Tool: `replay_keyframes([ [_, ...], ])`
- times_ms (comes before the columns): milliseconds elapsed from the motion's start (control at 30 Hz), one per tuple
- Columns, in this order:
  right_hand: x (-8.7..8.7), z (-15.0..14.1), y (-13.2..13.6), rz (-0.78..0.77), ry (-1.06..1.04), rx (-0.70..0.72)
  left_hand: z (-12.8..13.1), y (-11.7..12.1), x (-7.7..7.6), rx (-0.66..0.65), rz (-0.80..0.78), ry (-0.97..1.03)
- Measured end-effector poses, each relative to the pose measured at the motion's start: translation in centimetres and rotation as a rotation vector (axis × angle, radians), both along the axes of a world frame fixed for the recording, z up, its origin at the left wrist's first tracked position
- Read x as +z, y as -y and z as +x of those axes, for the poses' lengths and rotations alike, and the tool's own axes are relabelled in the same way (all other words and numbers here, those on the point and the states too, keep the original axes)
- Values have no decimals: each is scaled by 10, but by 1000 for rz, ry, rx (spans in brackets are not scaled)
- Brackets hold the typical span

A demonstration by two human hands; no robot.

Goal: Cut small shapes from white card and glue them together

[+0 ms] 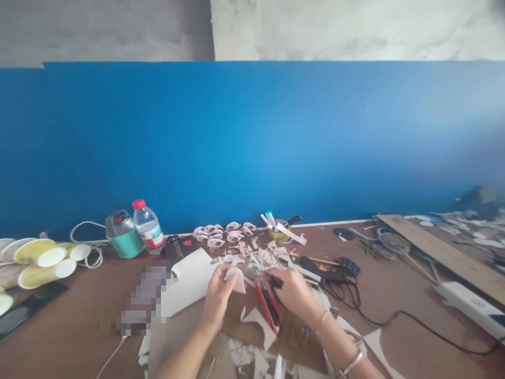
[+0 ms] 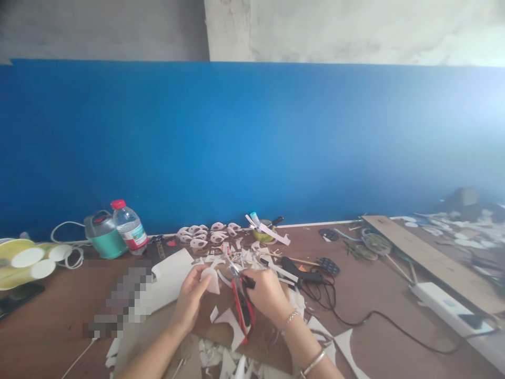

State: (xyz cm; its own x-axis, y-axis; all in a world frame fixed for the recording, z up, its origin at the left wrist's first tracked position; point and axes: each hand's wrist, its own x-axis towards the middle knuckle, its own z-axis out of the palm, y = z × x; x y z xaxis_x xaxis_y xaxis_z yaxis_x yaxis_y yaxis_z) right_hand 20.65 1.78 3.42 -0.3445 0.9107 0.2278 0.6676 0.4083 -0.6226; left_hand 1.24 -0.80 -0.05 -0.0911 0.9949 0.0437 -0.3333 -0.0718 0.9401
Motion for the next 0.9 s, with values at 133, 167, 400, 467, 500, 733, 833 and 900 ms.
replay_keyframes([
  [133, -5, -3, -3, -130, -327, -43, 1, 0, 1, 32, -8, 32],
  [167, -5, -5, -2, -175, -402, -39, 1, -1, 1, 40, -6, 30],
  [400, 6, -24, 12, -477, -566, 71, 2, -1, 1, 25, 29, 30],
  [467, 8, -28, 13, -476, -584, 72, 3, 0, 2, 9, 31, 32],
  [500, 8, -30, 13, -475, -595, 59, 3, 1, 3, 7, 29, 29],
  [733, 4, -31, 3, -469, -750, -77, 2, -2, 4, 97, 18, -144],
  [833, 3, -26, -8, -377, -829, -130, -2, -5, 0, 190, 52, -293],
  [900, 2, -21, -16, -325, -795, -165, -5, -6, -2, 224, 55, -412],
])
